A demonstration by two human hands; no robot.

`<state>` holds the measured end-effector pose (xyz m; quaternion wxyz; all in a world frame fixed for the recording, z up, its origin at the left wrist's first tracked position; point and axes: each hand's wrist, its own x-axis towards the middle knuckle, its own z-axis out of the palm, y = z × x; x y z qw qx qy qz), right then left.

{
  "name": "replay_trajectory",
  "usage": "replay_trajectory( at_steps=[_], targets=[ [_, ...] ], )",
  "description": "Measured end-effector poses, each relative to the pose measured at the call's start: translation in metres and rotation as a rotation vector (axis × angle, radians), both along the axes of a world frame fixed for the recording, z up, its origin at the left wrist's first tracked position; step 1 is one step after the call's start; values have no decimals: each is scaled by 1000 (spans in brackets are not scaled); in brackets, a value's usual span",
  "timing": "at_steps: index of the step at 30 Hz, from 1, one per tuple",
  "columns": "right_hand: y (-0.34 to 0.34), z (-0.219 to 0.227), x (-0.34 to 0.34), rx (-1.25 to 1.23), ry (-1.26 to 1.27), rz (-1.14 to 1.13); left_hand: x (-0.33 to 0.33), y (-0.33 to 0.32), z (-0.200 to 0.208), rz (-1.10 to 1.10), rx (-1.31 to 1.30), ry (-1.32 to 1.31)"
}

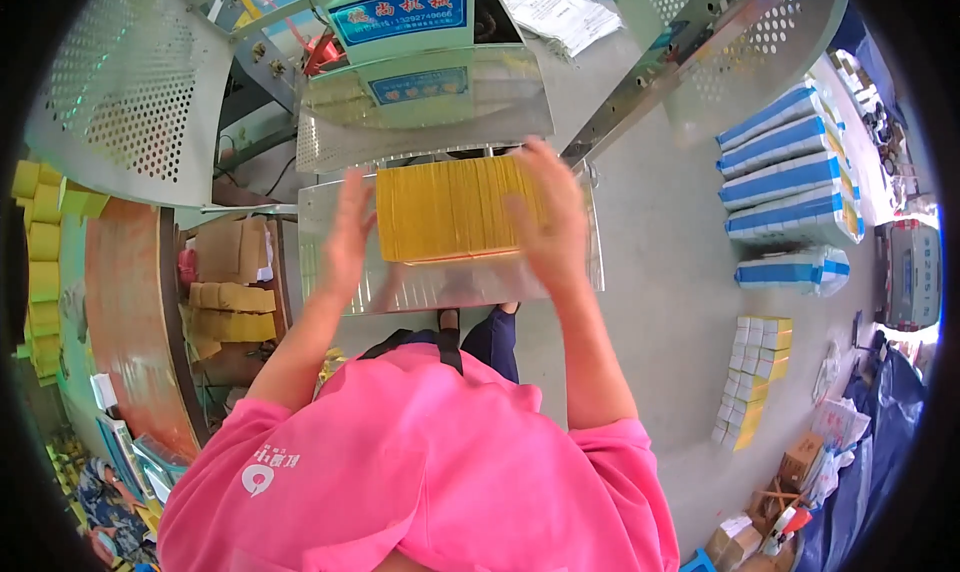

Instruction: Wrapping stacks of paper with elastic bands and weighing them on a digital scale in a factory setting.

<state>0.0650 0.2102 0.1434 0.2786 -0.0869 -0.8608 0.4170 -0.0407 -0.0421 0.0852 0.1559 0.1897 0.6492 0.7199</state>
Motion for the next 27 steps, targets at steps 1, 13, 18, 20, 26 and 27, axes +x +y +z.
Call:
replay_trajectory(
  at_steps=[1, 13, 18, 20, 26, 27],
  targets=[
    [18, -10, 10, -3, 2, -25, -5, -5, 2, 56, 243, -271],
    [29, -150, 27, -1030, 82, -18, 20, -10, -161, -321, -410, 6],
    [39, -127, 192, -1305, 249, -246, 121, 48, -91, -191, -166, -314],
    [37, -146, 268, -1289, 368, -409, 164, 103, -63, -207, -127, -375],
    [8, -207, 494, -1619, 762, -717, 362, 259, -12, -950, -363, -79],
    [0, -210, 521, -1781, 880, -740, 384, 262, -5, -969, -381, -68]
  ],
)
